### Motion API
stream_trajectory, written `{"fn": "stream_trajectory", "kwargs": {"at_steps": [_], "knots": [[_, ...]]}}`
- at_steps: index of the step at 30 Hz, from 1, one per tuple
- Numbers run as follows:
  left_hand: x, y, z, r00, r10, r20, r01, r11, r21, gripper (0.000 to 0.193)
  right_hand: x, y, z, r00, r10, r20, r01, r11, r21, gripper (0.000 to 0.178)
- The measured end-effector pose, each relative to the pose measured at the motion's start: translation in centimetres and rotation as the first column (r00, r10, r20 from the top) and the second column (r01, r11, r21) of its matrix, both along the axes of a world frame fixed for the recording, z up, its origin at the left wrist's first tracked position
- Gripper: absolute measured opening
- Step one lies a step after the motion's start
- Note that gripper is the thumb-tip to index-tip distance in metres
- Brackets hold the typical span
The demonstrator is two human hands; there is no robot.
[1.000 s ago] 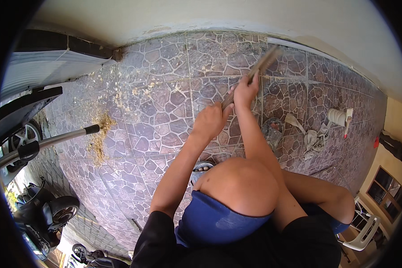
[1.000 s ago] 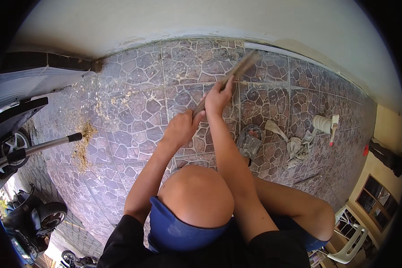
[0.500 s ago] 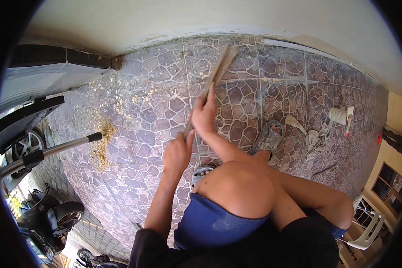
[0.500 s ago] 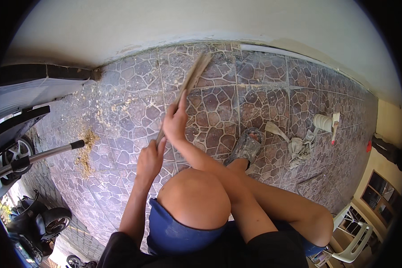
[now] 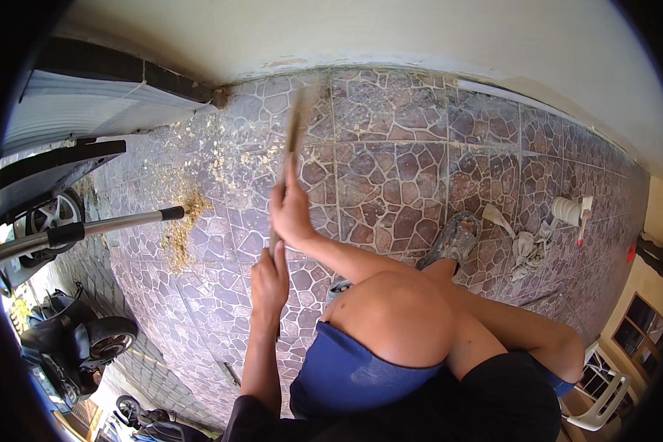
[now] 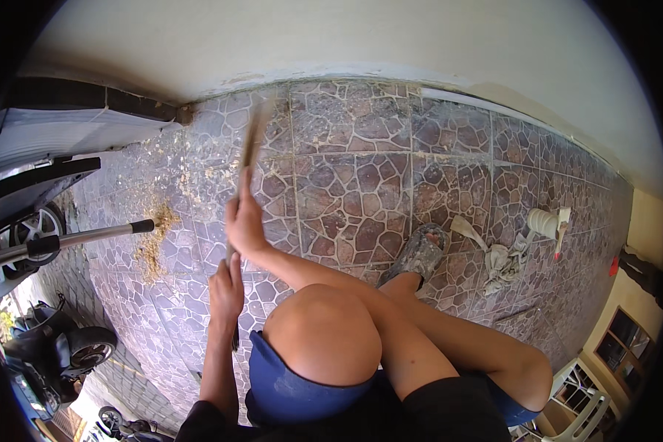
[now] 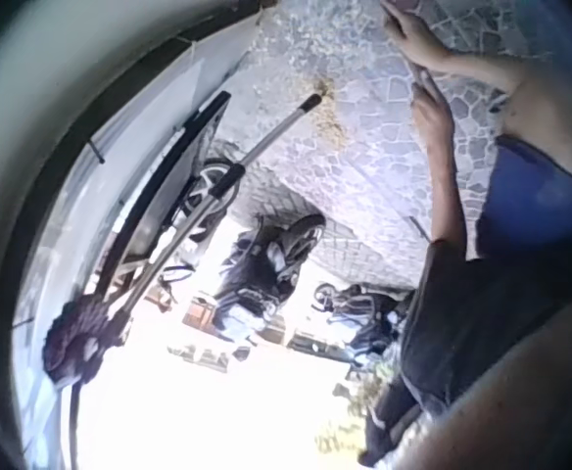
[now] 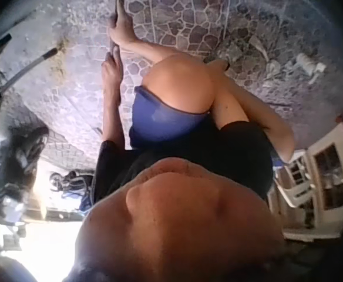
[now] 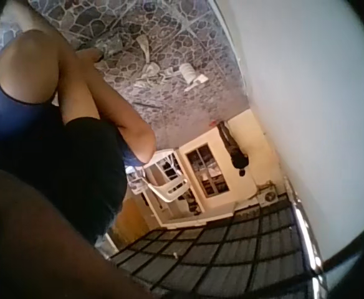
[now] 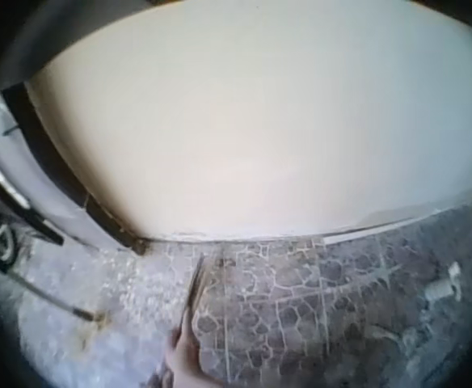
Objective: Sweeping wood shavings or wall debris from the edge of a floor and wall using a small hand broom.
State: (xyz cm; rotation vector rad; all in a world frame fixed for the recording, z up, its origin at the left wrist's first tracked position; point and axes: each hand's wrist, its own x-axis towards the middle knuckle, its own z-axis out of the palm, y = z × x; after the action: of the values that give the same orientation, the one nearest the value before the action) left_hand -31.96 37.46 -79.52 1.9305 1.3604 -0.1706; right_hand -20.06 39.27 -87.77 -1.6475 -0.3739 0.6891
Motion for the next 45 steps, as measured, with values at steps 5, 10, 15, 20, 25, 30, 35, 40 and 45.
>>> {"fn": "stream_trajectory", "kwargs": {"at_steps": [5,10,15,20,25,30,35,40,45], "knots": [[3.1,1.2,-2.3,0.998,-0.039,0.057,0.034,0.995,0.089,0.057,4.1,2.5,-1.9,0.989,0.112,-0.093,-0.121,0.988,-0.099,0.063],[1.0,-1.6,-1.7,0.784,0.619,0.056,-0.573,0.754,-0.321,0.063,0.1,5.0,-3.1,0.756,0.653,-0.044,-0.655,0.754,-0.054,0.072],[-5.9,-3.5,-3.8,0.914,0.403,0.039,-0.397,0.911,-0.108,0.057,-4.8,1.0,-1.0,0.812,0.581,0.061,-0.581,0.814,-0.010,0.081],[-3.7,-3.1,-3.3,0.999,-0.029,-0.046,0.026,0.998,-0.051,0.051,-1.6,-3.8,0.9,0.964,0.052,-0.260,-0.079,0.992,-0.096,0.078],[-3.1,-4.3,-5.6,0.995,0.059,0.079,-0.059,0.998,-0.004,0.055,-1.2,-2.9,-2.3,0.976,0.187,-0.116,-0.200,0.973,-0.116,0.075],[-3.5,-6.7,-4.8,0.786,0.609,0.110,-0.551,0.770,-0.322,0.056,-3.6,-0.6,-0.9,0.834,0.547,-0.068,-0.540,0.836,0.102,0.072],[-5.9,-4.7,-5.9,0.974,0.217,0.063,-0.219,0.975,0.033,0.057,-4.2,-1.1,-0.7,0.981,0.196,0.014,-0.193,0.973,-0.126,0.074],[-6.8,-6.9,-5.5,0.835,0.549,-0.038,-0.550,0.831,-0.084,0.065,-8.2,0.6,-3.3,0.611,0.752,-0.248,-0.785,0.616,-0.069,0.073],[-9.7,-5.1,-5.1,0.870,0.492,0.013,-0.492,0.869,0.059,0.059,-10.2,2.1,-0.7,0.763,0.627,-0.157,-0.618,0.779,0.107,0.068]]}}
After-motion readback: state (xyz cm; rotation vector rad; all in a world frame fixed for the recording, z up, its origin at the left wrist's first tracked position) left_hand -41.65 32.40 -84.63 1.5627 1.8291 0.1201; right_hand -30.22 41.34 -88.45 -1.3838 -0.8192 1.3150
